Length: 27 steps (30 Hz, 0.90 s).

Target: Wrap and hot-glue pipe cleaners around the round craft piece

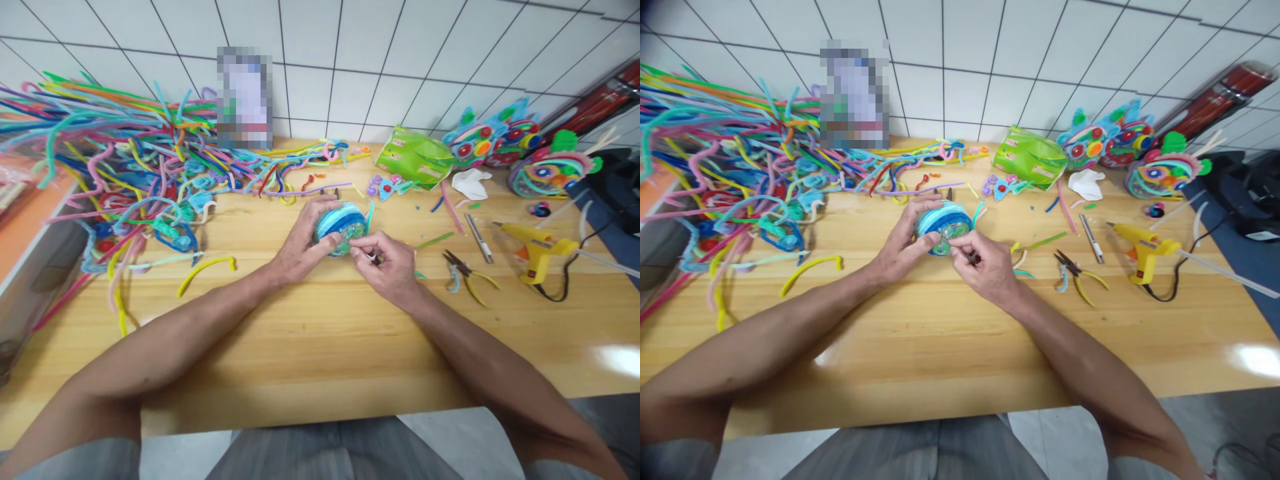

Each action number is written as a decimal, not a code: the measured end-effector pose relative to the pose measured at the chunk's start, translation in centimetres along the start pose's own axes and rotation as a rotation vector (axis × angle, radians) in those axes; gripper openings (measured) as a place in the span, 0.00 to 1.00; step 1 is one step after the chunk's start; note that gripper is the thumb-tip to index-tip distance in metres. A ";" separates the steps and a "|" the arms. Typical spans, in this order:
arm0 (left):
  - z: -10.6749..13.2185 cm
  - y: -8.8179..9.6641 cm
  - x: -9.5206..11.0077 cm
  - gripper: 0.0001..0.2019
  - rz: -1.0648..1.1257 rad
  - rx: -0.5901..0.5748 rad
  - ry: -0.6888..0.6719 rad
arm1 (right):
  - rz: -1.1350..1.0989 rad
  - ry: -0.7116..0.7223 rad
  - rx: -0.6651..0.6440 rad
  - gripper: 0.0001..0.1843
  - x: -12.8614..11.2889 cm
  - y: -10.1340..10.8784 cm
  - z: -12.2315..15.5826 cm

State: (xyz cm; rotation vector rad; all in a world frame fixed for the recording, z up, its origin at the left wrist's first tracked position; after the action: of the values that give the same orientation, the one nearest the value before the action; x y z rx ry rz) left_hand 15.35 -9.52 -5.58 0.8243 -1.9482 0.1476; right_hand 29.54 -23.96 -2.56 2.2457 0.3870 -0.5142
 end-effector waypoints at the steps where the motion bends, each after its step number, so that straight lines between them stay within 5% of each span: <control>1: 0.0 0.0 0.0 0.26 0.003 -0.004 -0.001 | -0.010 0.001 0.002 0.05 0.0 0.0 0.0; 11: 0.0 0.1 -0.2 0.27 0.010 -0.009 -0.004 | -0.054 -0.058 0.030 0.05 0.3 0.5 0.3; 27: 0.2 0.2 0.0 0.27 -0.058 -0.072 -0.037 | -0.032 0.068 0.055 0.07 0.1 0.2 0.1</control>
State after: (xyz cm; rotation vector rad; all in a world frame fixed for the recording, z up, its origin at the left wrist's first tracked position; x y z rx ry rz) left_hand 15.09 -9.42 -5.67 0.8397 -1.9508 0.0275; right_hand 29.71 -24.13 -2.59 2.3183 0.4487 -0.4708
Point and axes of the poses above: each hand's wrist, its own z-axis away from the middle knuckle, its own y-axis out of the back of the hand, x = y × z, the point moved 3 cm from there along -z, towards the middle knuckle, and after that the axes turned 13 degrees about z, right-handed, at the moved point
